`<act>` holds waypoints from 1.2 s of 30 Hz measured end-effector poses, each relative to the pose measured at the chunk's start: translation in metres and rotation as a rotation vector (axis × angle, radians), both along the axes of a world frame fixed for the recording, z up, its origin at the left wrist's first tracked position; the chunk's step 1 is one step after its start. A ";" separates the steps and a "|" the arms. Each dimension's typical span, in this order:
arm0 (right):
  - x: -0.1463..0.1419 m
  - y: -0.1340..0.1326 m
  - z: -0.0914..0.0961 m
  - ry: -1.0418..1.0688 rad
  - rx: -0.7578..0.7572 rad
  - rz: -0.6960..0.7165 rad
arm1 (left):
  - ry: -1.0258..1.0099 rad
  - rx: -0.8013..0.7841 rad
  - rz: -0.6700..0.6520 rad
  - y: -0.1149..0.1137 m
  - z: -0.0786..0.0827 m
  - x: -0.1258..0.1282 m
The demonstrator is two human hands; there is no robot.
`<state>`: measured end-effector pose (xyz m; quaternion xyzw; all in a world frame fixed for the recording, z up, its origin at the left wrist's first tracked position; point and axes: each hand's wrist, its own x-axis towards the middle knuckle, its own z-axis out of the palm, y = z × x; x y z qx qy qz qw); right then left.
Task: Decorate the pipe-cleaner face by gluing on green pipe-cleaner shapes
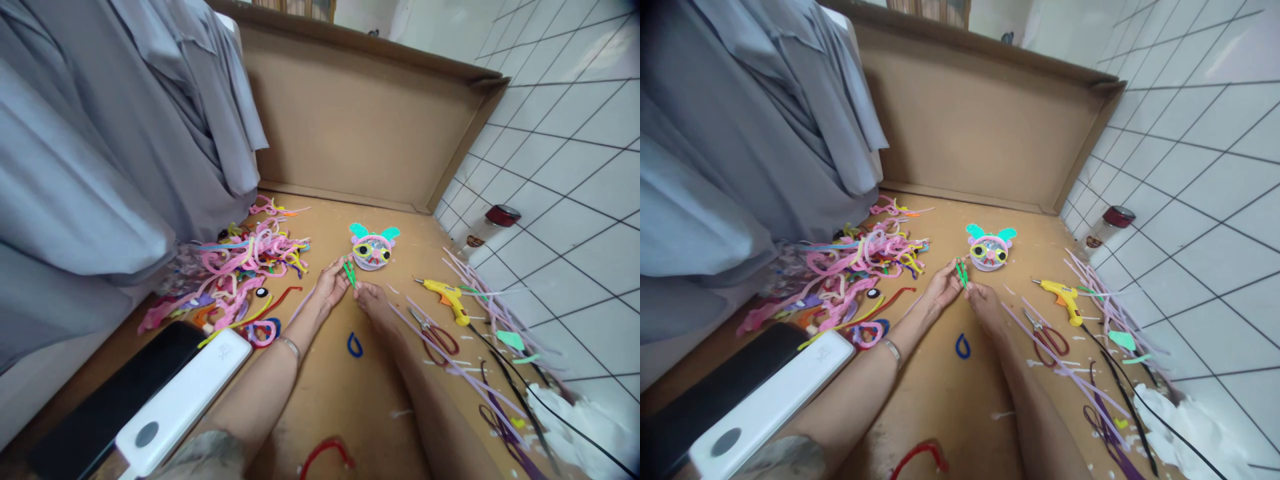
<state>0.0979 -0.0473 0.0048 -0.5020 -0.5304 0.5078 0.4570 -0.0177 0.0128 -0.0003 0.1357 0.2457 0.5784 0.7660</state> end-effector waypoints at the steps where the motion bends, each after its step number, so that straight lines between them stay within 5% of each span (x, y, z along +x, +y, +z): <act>1: 0.000 0.000 0.000 0.000 0.005 -0.006 | 0.002 0.011 -0.006 0.000 0.001 0.000; 8: 0.000 0.002 -0.006 0.029 0.058 -0.055 | -0.010 0.126 -0.177 -0.009 0.009 0.002; 29: 0.003 0.002 -0.008 -0.159 0.083 0.029 | -0.152 0.075 -0.123 -0.009 0.013 -0.003; 36: 0.004 0.002 -0.004 -0.372 0.360 -0.228 | -0.006 0.138 -0.073 -0.001 -0.002 0.000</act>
